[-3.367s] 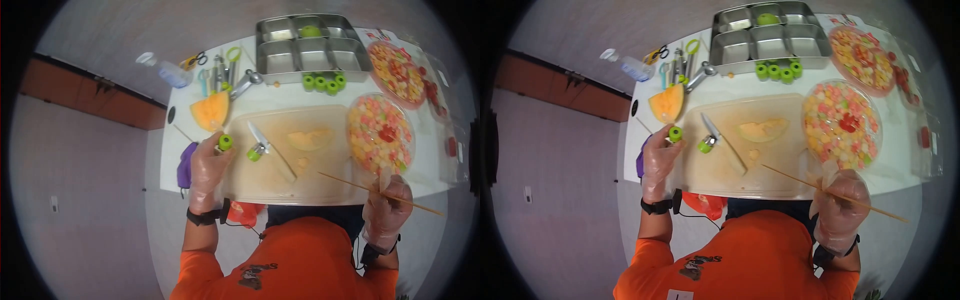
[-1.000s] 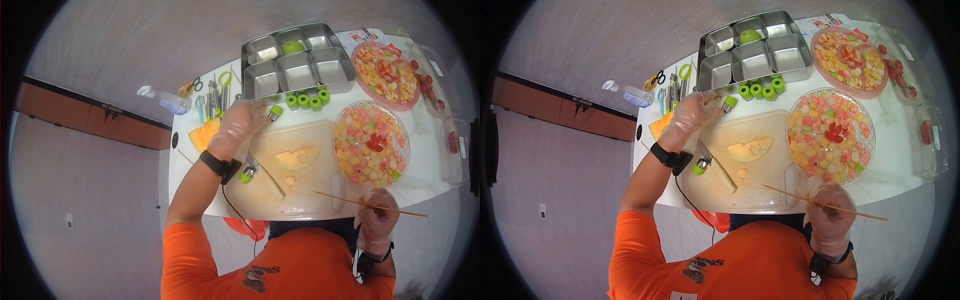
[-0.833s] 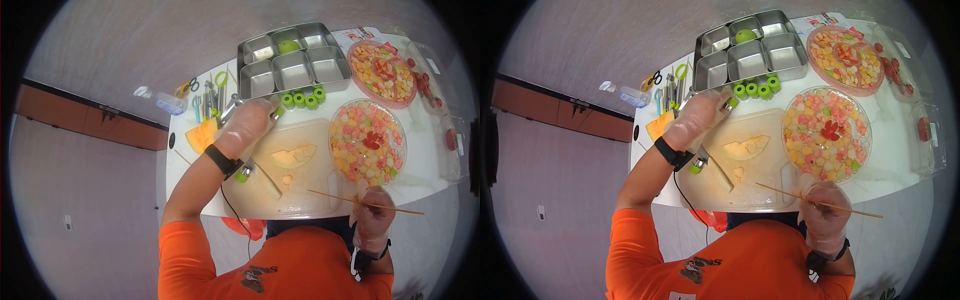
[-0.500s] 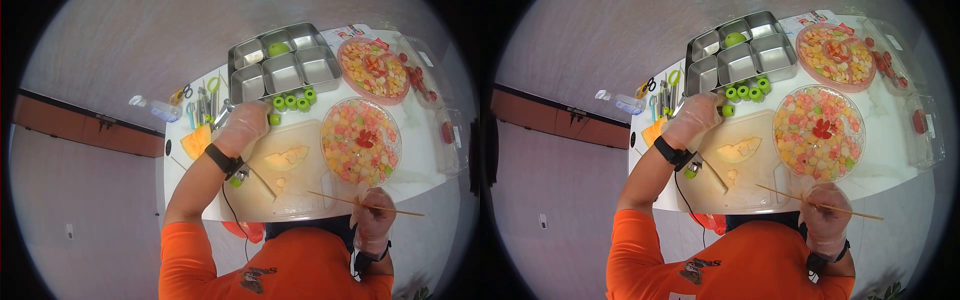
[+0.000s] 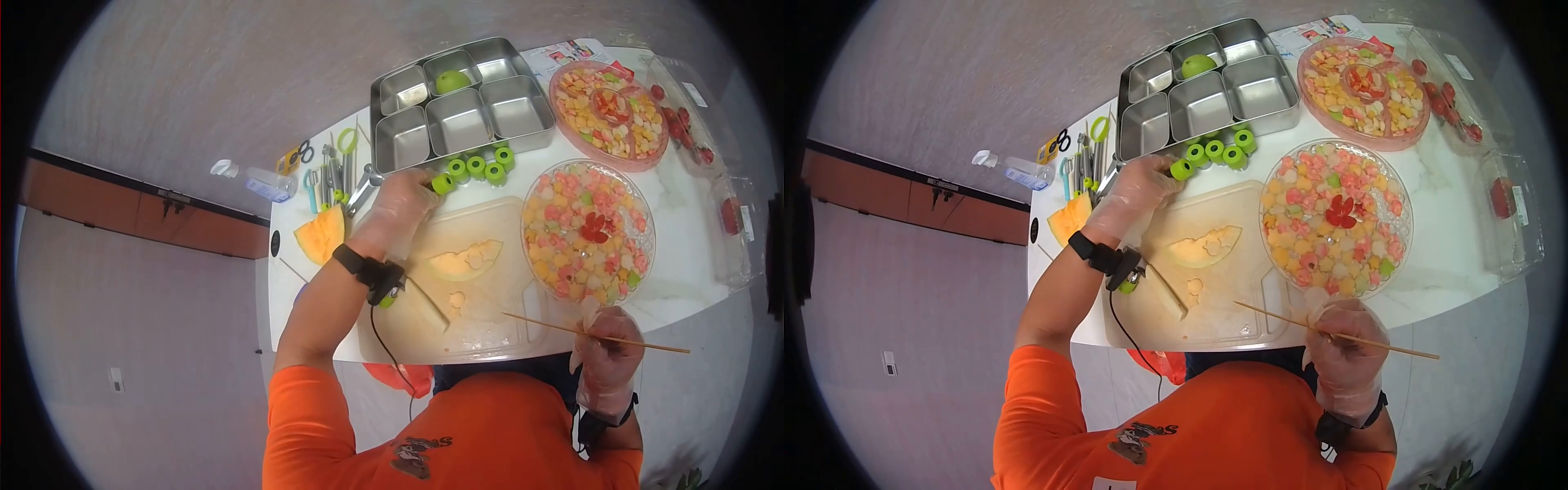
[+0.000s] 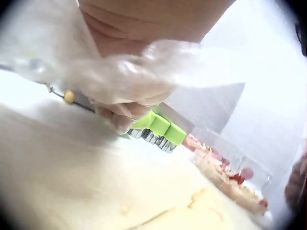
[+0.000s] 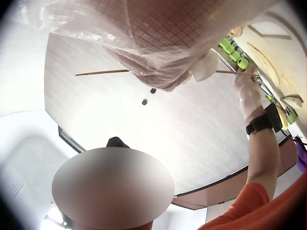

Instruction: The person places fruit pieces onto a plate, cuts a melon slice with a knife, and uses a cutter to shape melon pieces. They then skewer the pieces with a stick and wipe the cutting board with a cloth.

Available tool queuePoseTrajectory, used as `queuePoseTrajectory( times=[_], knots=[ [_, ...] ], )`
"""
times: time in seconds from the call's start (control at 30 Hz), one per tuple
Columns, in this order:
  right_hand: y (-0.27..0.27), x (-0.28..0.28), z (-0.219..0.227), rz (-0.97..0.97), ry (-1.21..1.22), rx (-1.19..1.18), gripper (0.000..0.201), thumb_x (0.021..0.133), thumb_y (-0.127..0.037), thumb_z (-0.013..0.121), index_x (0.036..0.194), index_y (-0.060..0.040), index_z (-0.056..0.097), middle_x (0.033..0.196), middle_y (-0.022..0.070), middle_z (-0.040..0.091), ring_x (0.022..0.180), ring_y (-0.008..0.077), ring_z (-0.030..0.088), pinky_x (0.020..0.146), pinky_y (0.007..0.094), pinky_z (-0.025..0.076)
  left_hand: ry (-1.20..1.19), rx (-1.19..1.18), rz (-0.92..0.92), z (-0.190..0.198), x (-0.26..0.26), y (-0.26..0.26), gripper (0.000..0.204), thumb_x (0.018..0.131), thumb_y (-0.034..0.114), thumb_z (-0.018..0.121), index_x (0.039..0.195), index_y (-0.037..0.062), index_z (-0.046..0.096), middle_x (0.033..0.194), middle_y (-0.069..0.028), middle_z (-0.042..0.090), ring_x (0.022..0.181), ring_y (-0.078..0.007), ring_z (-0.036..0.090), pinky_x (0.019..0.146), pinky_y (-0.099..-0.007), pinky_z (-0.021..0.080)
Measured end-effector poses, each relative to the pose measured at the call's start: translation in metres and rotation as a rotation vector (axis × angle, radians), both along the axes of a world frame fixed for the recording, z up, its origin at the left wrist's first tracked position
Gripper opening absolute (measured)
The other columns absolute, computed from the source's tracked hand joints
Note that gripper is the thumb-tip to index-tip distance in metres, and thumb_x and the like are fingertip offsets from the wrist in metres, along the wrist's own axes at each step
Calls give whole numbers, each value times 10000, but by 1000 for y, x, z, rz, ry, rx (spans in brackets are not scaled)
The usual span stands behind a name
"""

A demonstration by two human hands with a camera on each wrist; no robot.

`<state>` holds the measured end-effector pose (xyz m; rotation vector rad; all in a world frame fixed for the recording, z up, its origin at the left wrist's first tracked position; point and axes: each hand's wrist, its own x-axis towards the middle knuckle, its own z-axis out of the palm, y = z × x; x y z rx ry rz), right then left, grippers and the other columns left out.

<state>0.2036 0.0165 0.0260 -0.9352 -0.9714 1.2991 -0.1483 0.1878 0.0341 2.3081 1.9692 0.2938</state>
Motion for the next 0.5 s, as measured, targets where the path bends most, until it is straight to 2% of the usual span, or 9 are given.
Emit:
queuePoseTrajectory(
  times=[0.07,0.1,0.17,0.27,0.3,0.37,0.4,0.47,0.5],
  knots=[
    [1,1,-11,-5,-49,54,192,782,113,721,879,-31,641,877,95,655,742,157,620,634,277,488,-1001,-485,466,-6,-5,-5,154,904,47,725,1053,8,714,787,-22,638,615,-123,568,568,-283,452],
    [1,1,-14,-10,-98,110,196,781,120,715,878,-33,640,881,95,655,742,156,620,634,276,487,-1002,-485,468,-3,-1,-9,154,904,47,725,1053,8,714,787,-22,638,615,-123,568,568,-283,452],
    [2,-3,-11,-12,-82,95,198,777,119,715,878,-34,640,874,93,655,743,158,619,639,278,486,-1200,-398,586,4,7,-14,95,897,-6,739,986,0,707,776,35,561,604,-40,435,531,-220,352],
    [1,-5,-9,-12,-58,64,203,769,118,717,877,-35,640,860,89,654,746,163,619,653,285,485,-989,-440,504,-2,-9,-14,175,885,48,776,1042,-11,725,787,19,598,626,-63,493,553,-240,411],
    [1,-6,-9,-12,-48,53,206,763,117,720,877,-36,640,852,86,653,749,166,619,661,290,484,-991,-438,505,-4,-12,-13,175,885,48,776,1042,-11,725,787,19,598,626,-63,493,553,-240,411],
    [1,-6,-9,-13,-64,62,208,759,115,724,875,-36,639,847,84,652,752,168,620,668,293,484,-696,-327,438,-9,-18,-12,380,860,178,824,1172,-16,725,847,-41,698,700,-133,623,649,-283,504],
    [1,-6,-10,-16,-80,70,210,755,113,727,872,-37,637,842,83,652,755,169,621,674,296,484,-698,-326,439,-7,-20,-13,380,860,178,824,1172,-16,725,847,-41,698,700,-133,623,649,-283,504],
    [1,-5,-12,-18,-94,67,210,754,112,728,869,-38,635,843,84,653,753,169,620,675,298,485,-340,-212,285,-3,-23,-15,562,828,318,841,1270,2,699,949,-112,764,845,-206,713,800,-310,545],
    [0,-5,-12,-22,-106,63,210,754,111,729,867,-39,633,843,85,653,751,169,618,676,300,485,-342,-211,288,-2,-24,-16,562,828,318,841,1270,2,699,949,-112,764,845,-206,713,800,-310,545]
  ],
)
